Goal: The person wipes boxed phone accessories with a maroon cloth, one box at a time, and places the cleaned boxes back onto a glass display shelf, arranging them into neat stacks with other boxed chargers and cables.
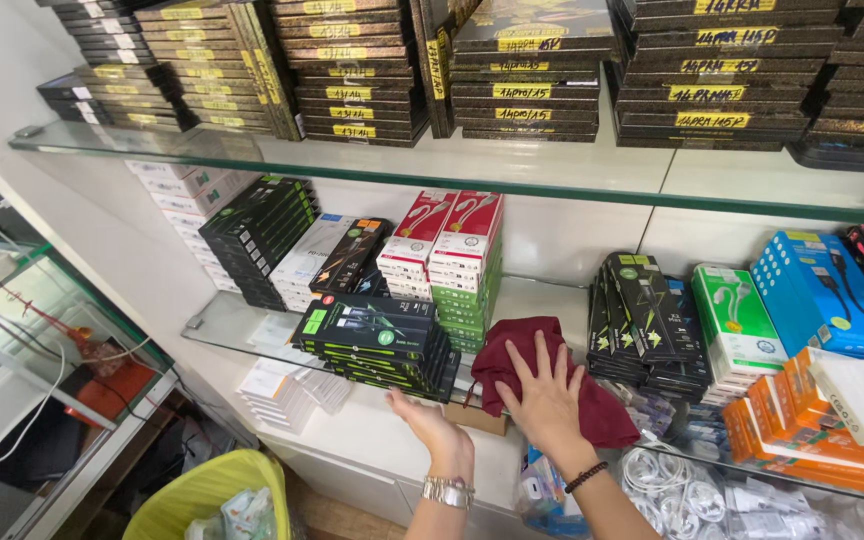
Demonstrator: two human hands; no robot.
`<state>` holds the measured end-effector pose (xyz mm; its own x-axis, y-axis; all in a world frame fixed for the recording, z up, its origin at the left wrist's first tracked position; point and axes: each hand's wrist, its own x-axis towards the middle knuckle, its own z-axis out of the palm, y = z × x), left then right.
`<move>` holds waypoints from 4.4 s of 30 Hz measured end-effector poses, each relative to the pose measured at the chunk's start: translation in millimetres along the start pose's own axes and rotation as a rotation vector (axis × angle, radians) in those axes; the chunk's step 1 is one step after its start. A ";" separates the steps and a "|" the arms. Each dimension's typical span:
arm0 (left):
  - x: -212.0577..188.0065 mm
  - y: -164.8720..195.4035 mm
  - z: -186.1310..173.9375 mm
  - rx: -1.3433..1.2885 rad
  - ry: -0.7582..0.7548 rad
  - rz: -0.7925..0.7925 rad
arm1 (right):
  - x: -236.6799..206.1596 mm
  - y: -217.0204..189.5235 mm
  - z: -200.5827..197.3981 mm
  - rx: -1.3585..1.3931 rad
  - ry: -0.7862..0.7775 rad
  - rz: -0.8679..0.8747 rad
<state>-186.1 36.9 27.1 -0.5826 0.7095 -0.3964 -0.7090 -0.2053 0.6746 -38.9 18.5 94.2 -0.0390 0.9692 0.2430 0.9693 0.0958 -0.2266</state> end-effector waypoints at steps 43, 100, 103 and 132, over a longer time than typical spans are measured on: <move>-104.9 -28.7 145.6 1.211 -0.927 0.640 | -39.2 111.9 -90.4 0.297 0.719 0.177; -50.1 -4.5 67.2 1.086 -1.024 0.804 | 126.6 45.5 41.9 -0.022 0.021 0.204; -39.0 -12.9 61.6 1.112 -1.069 0.819 | 151.1 44.6 27.5 -0.022 -0.086 0.241; -307.6 -62.3 164.3 0.834 -1.478 1.140 | -208.4 199.5 -30.8 1.395 0.333 0.204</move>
<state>102.5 -57.8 209.3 0.4644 0.4919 0.7364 0.2341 -0.8702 0.4336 170.1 -171.4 27.4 0.3140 0.9146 0.2547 -0.0782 0.2923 -0.9531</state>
